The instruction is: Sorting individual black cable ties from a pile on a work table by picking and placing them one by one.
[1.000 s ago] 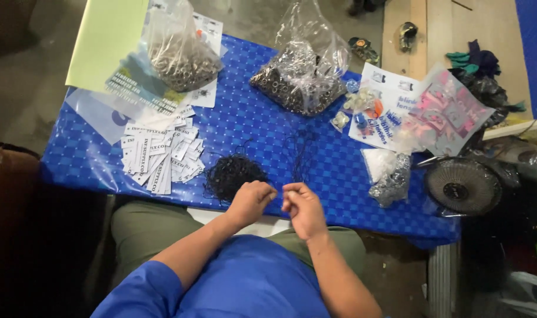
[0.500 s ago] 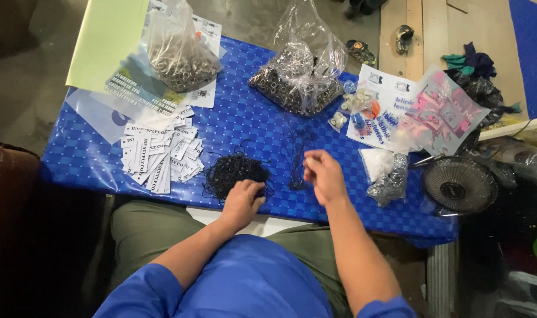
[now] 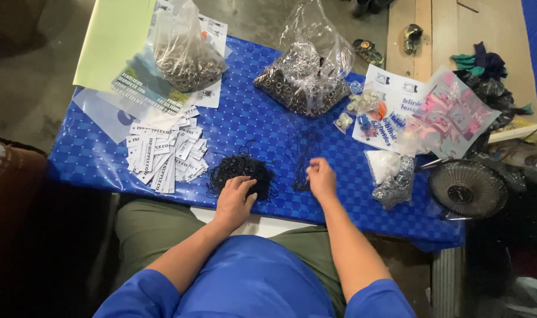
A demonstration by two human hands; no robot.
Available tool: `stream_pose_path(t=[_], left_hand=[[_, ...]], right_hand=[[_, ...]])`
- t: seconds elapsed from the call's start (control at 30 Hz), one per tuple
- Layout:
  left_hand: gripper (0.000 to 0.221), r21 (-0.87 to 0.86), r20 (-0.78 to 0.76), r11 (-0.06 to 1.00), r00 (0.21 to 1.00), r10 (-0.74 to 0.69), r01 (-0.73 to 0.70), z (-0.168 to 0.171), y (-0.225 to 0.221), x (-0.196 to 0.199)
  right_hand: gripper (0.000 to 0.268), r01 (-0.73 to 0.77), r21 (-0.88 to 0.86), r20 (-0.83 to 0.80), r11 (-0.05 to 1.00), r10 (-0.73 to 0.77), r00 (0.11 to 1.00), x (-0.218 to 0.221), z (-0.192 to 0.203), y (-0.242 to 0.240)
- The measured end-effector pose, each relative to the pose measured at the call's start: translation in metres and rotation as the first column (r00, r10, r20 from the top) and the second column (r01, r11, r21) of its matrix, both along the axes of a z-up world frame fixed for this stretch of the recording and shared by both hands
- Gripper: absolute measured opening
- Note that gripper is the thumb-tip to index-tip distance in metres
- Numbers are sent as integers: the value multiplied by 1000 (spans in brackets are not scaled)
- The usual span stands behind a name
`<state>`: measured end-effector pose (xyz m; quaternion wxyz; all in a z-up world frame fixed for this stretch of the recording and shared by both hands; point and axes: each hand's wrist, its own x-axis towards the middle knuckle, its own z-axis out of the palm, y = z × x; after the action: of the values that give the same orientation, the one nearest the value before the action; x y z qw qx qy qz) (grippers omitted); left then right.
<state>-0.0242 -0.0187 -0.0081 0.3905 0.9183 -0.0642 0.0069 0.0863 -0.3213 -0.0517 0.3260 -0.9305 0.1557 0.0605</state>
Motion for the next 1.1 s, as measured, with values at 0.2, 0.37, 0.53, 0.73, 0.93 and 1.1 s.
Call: stream_pose_path(t=[0.2,0.37,0.53,0.73,0.93,1.1], left_hand=[[34,67,-17,997,999,45,-44,-2,6,0],[32,133,-72,987,992,101,-91,-16,8,3],[30,177,-21,965,979,201,-195,-30,18,14],[22,247,90,922,954,285,-299,-43,35,58],[16,394,56,902,984,168,-177,-76,46,92],[17,417,170,896,982,85,-150,-85,36,93]], right_hand=[[17,-97,-67,60,993,101,993,-41,0,6],[17,-182,-159,126,970,202,971,-62,3,11],[18,-217,-219,101,951,244,965,-77,4,13],[21,-123,-122,241,985,150,959,-109,44,26],[18,3,93,327,996,-33,944,-151,66,39],[18,-66,263,266,963,-7,964,-162,52,48]])
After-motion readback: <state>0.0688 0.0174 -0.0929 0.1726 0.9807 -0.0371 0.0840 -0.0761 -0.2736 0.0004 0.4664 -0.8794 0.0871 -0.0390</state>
